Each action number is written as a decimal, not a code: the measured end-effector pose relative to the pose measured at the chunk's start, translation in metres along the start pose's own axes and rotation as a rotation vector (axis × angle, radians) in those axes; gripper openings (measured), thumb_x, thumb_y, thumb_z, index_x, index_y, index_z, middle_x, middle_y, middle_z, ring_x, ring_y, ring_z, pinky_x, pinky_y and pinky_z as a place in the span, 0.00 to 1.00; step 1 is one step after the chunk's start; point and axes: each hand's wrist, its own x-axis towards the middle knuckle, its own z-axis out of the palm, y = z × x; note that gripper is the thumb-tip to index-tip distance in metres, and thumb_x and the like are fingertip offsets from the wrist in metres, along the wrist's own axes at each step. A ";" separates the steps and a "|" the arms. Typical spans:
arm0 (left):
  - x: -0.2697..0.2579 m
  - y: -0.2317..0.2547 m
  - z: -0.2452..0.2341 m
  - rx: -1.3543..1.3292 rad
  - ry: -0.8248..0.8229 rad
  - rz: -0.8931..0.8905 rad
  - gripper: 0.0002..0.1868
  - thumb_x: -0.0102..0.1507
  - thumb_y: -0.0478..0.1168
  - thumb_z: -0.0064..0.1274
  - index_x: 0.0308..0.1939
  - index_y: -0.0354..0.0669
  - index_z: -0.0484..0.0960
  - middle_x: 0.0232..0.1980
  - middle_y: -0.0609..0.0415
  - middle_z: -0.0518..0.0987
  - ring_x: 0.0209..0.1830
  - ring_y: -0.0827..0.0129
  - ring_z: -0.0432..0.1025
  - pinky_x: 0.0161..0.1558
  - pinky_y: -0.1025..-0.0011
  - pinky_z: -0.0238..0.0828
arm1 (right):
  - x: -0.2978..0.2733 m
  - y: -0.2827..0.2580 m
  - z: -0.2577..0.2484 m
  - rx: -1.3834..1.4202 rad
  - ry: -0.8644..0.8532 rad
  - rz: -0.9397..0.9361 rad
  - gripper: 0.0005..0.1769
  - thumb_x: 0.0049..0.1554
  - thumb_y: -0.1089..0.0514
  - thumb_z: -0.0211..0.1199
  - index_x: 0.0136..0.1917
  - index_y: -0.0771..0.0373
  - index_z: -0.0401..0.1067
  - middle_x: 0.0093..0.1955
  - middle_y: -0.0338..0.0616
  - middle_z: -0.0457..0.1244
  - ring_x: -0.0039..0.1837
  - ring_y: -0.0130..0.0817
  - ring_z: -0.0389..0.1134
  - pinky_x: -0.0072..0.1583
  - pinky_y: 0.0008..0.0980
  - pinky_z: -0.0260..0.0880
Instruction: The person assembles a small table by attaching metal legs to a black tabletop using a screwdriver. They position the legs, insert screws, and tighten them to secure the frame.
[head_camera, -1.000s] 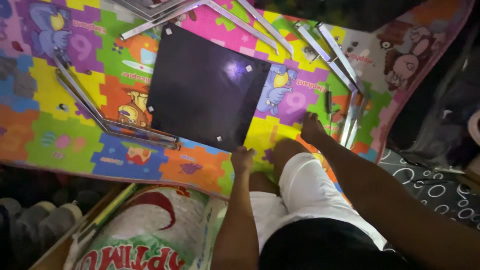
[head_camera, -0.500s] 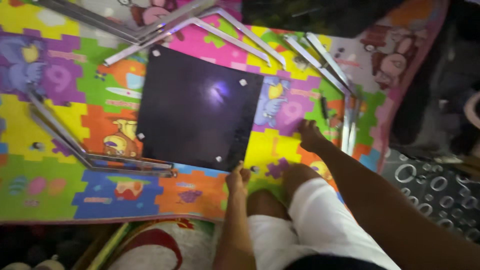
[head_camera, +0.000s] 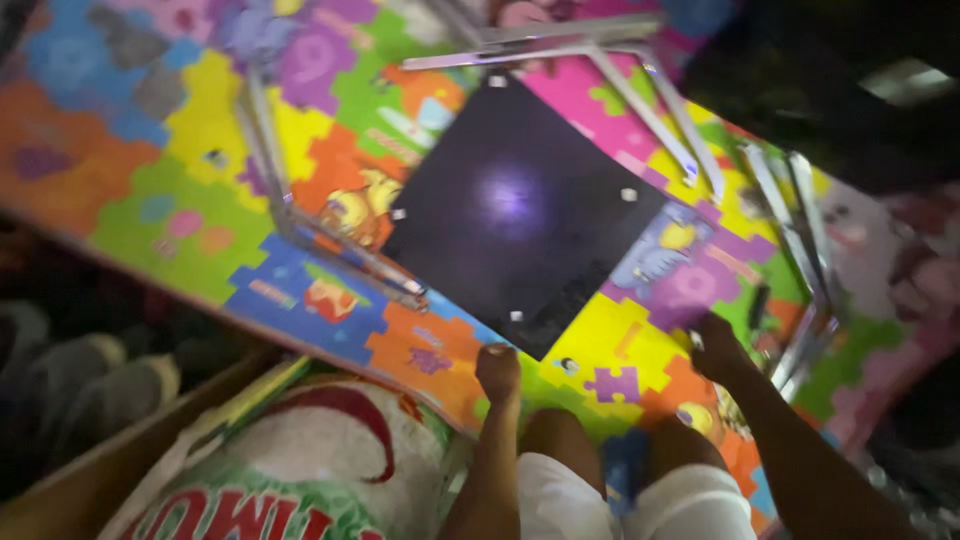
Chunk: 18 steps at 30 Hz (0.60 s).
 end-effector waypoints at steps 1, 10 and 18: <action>0.018 -0.007 -0.011 -0.040 0.041 -0.075 0.09 0.55 0.41 0.56 0.28 0.39 0.85 0.30 0.40 0.83 0.34 0.45 0.78 0.38 0.53 0.74 | 0.000 -0.009 -0.001 -0.057 0.044 0.047 0.29 0.37 0.65 0.63 0.56 0.64 0.74 0.56 0.61 0.66 0.62 0.63 0.64 0.63 0.55 0.67; 0.117 -0.037 -0.034 0.184 -0.324 -0.333 0.17 0.62 0.46 0.54 0.22 0.41 0.82 0.28 0.46 0.82 0.31 0.50 0.78 0.39 0.54 0.73 | 0.012 -0.059 -0.030 -0.550 -0.241 0.327 0.30 0.49 0.42 0.71 0.55 0.66 0.74 0.51 0.56 0.69 0.56 0.52 0.72 0.61 0.46 0.73; 0.090 -0.072 0.006 0.370 -0.640 -0.395 0.16 0.63 0.49 0.53 0.27 0.43 0.84 0.33 0.47 0.82 0.36 0.52 0.78 0.44 0.56 0.72 | 0.197 -0.259 0.055 0.166 0.014 -0.441 0.21 0.54 0.50 0.70 0.53 0.68 0.73 0.54 0.60 0.67 0.56 0.56 0.69 0.57 0.47 0.69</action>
